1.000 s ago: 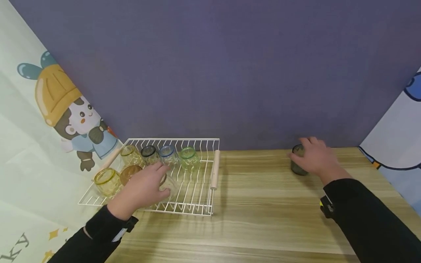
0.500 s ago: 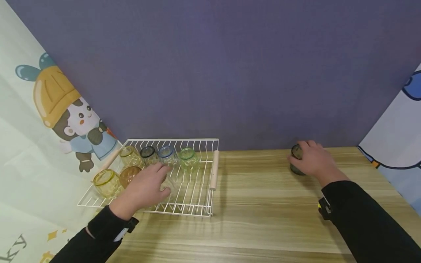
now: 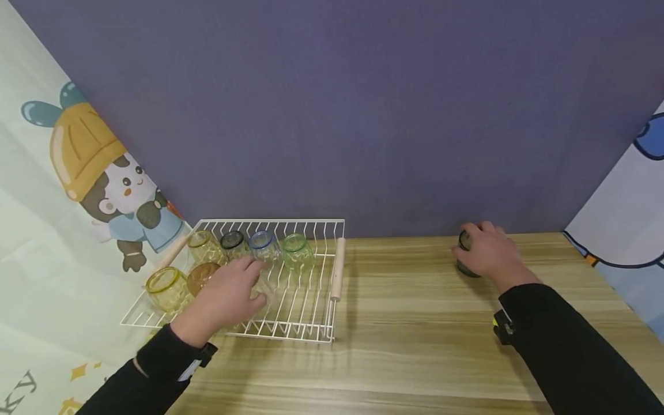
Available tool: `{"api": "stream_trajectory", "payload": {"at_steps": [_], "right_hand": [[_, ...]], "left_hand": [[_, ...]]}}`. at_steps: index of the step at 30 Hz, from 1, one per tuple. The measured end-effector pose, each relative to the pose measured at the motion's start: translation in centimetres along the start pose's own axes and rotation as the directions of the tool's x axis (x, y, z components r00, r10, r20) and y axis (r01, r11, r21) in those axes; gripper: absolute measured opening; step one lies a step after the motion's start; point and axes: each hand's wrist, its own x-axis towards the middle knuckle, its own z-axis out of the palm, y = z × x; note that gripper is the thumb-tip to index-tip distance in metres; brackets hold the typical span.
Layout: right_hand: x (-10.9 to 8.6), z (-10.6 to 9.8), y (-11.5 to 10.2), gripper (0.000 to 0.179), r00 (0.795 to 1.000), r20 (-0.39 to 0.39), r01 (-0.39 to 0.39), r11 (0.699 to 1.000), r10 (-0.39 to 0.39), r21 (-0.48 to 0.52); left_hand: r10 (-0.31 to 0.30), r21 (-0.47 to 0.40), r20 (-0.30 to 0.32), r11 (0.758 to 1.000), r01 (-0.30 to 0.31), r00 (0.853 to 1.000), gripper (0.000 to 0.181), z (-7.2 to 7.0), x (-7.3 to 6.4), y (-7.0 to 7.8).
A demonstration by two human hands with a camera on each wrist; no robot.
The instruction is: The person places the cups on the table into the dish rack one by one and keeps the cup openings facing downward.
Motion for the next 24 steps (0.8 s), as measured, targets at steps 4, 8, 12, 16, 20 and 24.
{"api": "stream_trajectory", "payload": {"at_steps": [4,8,12,16,20,24], "right_hand": [[-0.15,-0.26,-0.39,0.090,1.000,0.005,0.002,1.000,-0.002,0.000],[-0.16,-0.30,-0.47,0.086,1.000,-0.001,0.006,1.000,-0.006,-0.006],[-0.17,-0.16,-0.37,0.084,1.000,-0.013,0.006,1.000,-0.006,-0.015],[-0.27,-0.04,-0.30,0.078,1.000,-0.029,0.007,1.000,-0.007,-0.022],[-0.49,-0.07,-0.40,0.073,0.998,-0.056,0.007,0.999,-0.009,-0.032],[-0.69,-0.24,-0.80,0.073,0.996,-0.086,0.004,1.000,-0.007,-0.025]], "left_hand": [[-0.020,-0.006,-0.005,1.000,0.020,1.000,0.056,-0.15,-0.10,-0.01],[-0.024,-0.003,-0.003,1.000,0.024,1.000,0.057,-0.13,-0.14,-0.07],[-0.026,0.001,0.000,1.000,0.026,1.000,0.057,-0.19,-0.15,-0.13],[-0.023,0.013,-0.013,1.000,0.023,1.000,0.057,-0.26,-0.14,-0.21],[-0.009,0.020,-0.031,1.000,0.010,0.999,0.057,-0.15,-0.13,-0.26],[-0.003,0.028,-0.058,1.000,0.004,0.998,0.056,-0.06,-0.24,-0.24]]}}
